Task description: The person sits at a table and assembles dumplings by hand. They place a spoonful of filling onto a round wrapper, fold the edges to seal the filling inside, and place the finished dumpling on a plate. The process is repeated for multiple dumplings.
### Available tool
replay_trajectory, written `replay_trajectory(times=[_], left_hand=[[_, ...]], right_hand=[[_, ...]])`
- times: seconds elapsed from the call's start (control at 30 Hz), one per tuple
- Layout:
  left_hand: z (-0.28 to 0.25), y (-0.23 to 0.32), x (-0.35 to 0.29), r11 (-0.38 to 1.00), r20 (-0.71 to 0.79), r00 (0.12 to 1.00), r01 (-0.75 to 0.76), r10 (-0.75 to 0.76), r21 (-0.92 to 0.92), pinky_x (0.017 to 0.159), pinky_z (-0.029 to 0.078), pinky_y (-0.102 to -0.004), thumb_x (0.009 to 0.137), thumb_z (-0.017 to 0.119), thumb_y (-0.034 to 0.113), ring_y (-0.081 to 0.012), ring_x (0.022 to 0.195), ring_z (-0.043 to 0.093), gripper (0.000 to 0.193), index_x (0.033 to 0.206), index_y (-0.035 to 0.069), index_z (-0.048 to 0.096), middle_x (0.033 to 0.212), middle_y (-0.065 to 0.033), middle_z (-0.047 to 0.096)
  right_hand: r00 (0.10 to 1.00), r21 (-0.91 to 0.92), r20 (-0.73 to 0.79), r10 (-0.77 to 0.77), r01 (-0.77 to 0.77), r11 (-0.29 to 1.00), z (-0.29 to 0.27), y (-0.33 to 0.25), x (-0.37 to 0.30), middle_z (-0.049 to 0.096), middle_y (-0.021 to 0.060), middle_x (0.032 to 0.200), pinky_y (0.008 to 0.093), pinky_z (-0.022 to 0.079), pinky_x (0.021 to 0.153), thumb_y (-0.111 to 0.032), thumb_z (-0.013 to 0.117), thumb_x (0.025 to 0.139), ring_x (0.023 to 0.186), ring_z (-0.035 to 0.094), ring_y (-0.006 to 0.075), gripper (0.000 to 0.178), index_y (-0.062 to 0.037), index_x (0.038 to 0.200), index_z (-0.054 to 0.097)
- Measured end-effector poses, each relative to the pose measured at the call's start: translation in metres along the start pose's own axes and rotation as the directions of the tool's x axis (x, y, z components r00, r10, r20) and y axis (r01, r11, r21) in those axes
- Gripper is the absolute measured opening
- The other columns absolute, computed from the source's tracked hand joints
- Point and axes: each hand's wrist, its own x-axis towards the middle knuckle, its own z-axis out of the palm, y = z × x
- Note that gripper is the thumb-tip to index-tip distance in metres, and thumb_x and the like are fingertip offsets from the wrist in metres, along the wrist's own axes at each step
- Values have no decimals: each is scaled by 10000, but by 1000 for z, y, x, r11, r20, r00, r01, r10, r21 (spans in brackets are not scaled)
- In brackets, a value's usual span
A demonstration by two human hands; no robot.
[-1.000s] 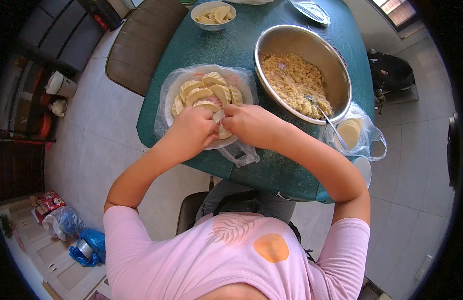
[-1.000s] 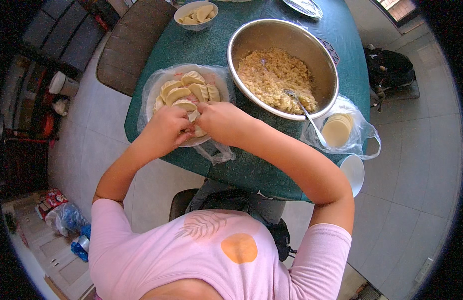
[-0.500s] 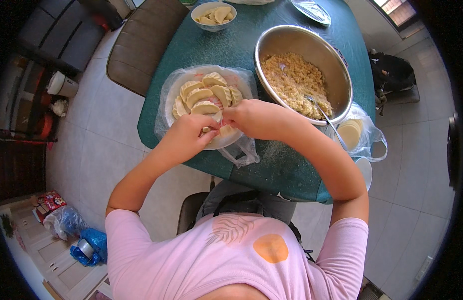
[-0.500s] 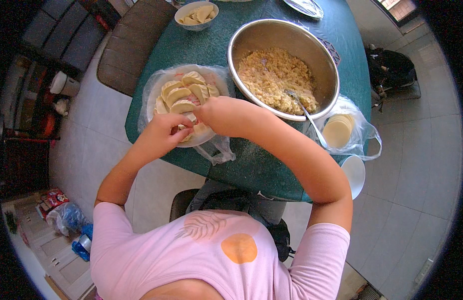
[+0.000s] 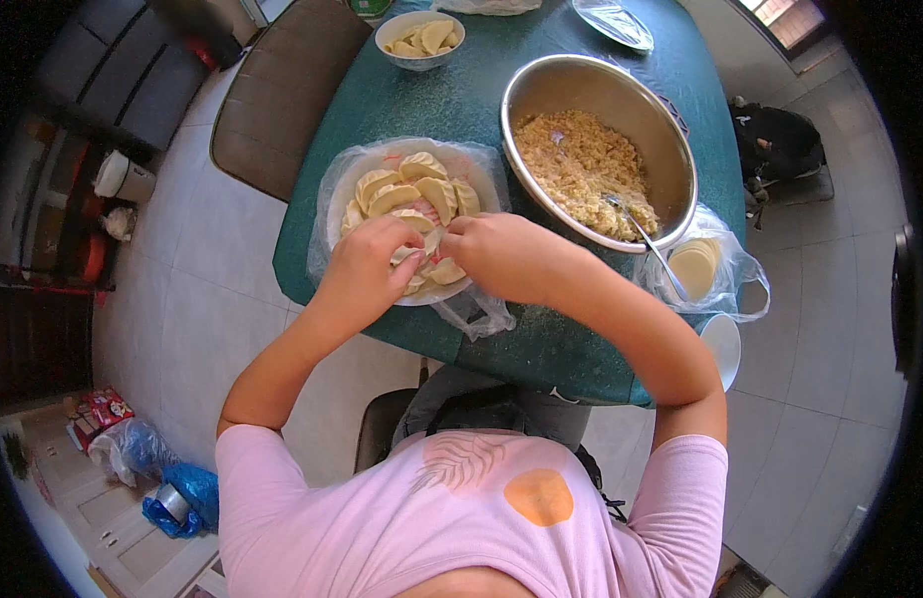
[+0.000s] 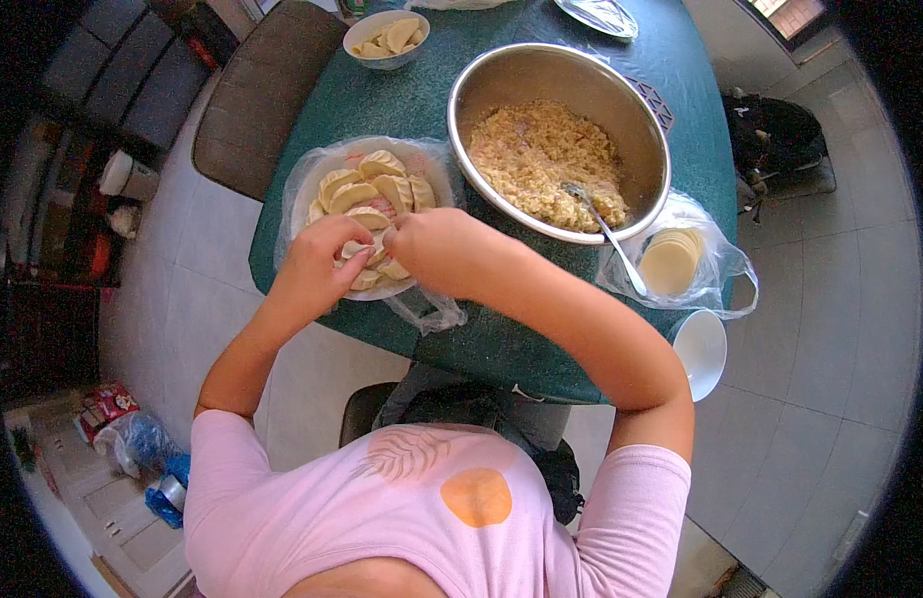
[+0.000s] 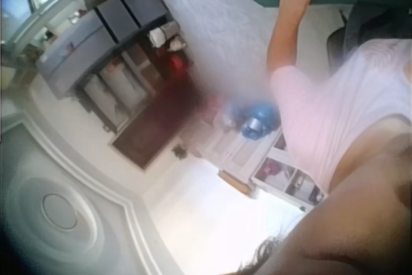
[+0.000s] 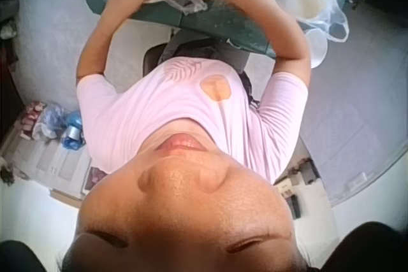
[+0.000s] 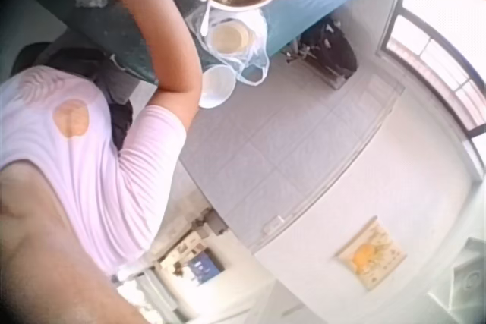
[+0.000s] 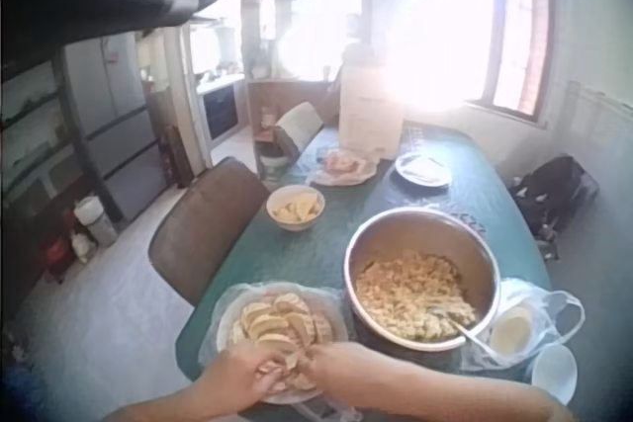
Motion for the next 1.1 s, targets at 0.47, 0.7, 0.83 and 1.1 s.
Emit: replay_trajectory(times=[0.47, 0.7, 0.83, 1.1], left_hand=[[-1, -1, 7, 997, 78, 997, -26, 20, 73, 821, 451, -378, 716, 690, 70, -297, 882, 605, 125, 822, 11, 656, 902, -122, 660], [-1, 50, 19, 997, -48, 996, -70, 71, 26, 805, 472, -355, 737, 664, -7, -287, 865, 624, 94, 828, -2, 640, 886, -132, 661], [5, 69, 22, 992, -51, 992, -118, 119, 37, 798, 473, -357, 735, 661, -23, -285, 850, 622, 93, 822, 0, 637, 872, -127, 658], [32, 101, 26, 964, 67, 962, -261, 265, -59, 754, 471, -361, 727, 679, -8, -278, 815, 613, 108, 817, 21, 627, 848, -109, 647]], right_hand=[[745, 232, 159, 648, -666, 709, -77, -33, -229, 636, 116, 788, 339, 516, 680, -2, 645, 738, 740, 635, 259, 102, -40, 832, 655], [546, 97, -576, 608, -693, 714, -1, 89, -283, 615, 153, 920, 395, 503, 745, -64, 590, 810, 844, 616, 339, 82, -25, 853, 648], [497, 100, -622, 605, -715, 692, 6, 99, -278, 597, 156, 901, 396, 500, 753, -71, 590, 809, 840, 610, 340, 71, -23, 856, 616], [478, 75, -676, 561, -713, 698, 13, 97, -282, 602, 141, 911, 361, 508, 764, -36, 655, 778, 841, 614, 306, 91, -19, 863, 629]])
